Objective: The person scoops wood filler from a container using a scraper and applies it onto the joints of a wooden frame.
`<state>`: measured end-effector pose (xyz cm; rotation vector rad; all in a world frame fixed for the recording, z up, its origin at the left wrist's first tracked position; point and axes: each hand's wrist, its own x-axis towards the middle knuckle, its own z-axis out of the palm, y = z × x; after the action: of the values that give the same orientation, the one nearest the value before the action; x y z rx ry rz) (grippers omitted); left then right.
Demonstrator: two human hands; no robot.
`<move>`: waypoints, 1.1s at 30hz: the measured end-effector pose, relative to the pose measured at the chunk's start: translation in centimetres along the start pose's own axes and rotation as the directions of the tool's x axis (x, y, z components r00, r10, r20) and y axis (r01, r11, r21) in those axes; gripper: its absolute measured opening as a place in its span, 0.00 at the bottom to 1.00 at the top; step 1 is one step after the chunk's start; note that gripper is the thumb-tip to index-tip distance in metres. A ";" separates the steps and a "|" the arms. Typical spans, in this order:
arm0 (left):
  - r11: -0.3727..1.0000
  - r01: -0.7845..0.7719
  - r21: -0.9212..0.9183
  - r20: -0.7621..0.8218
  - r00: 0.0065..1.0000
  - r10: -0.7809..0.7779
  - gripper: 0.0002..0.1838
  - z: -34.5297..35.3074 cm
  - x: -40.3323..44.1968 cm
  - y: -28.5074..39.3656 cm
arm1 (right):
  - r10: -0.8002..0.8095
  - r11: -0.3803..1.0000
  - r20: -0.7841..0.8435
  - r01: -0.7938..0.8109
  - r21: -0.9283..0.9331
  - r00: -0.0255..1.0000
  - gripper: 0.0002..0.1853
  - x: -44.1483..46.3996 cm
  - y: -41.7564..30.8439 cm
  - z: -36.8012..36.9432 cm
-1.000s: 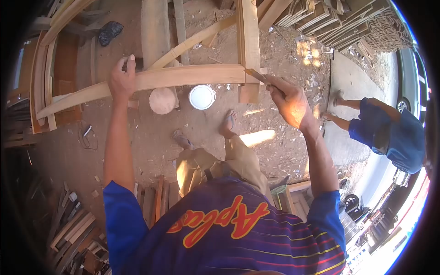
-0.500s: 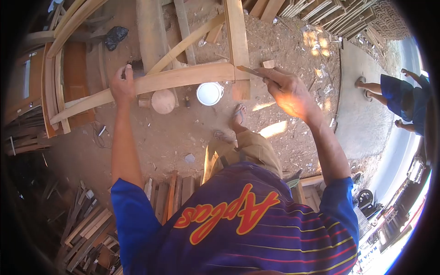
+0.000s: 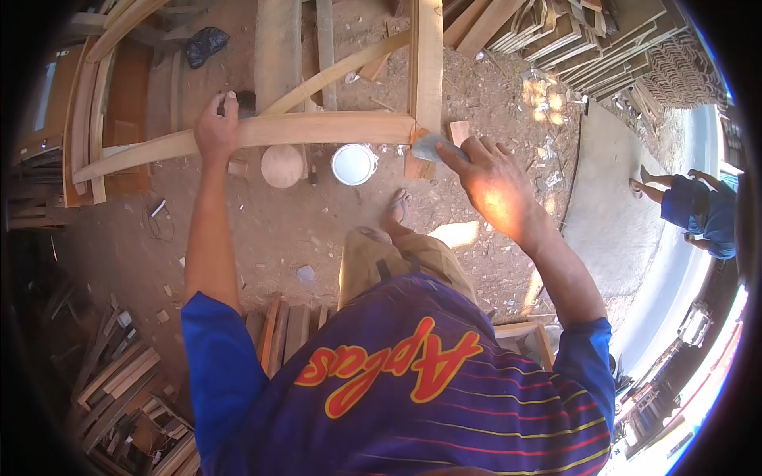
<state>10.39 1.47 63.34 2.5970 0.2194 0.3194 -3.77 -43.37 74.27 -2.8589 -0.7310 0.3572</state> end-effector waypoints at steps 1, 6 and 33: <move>0.999 0.005 -0.036 0.005 1.000 -0.005 0.20 -0.1 0.0 0.2 | -0.037 0.999 -0.013 0.037 -0.008 0.999 0.29 0.5 0.1 -0.4; 0.999 0.011 -0.045 -0.010 1.000 -0.012 0.18 0.0 0.2 -0.6 | -0.036 0.999 0.051 0.037 -0.023 0.998 0.28 1.1 -0.2 -0.6; 0.984 0.064 -0.168 -0.010 0.998 -0.066 0.17 0.0 0.4 -1.4 | -0.056 0.998 0.069 0.058 -0.035 0.996 0.29 2.4 0.0 -0.6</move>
<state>10.60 2.78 62.72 2.4165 0.2701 0.3202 -1.51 -42.27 74.42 -2.8663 -0.8383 0.4398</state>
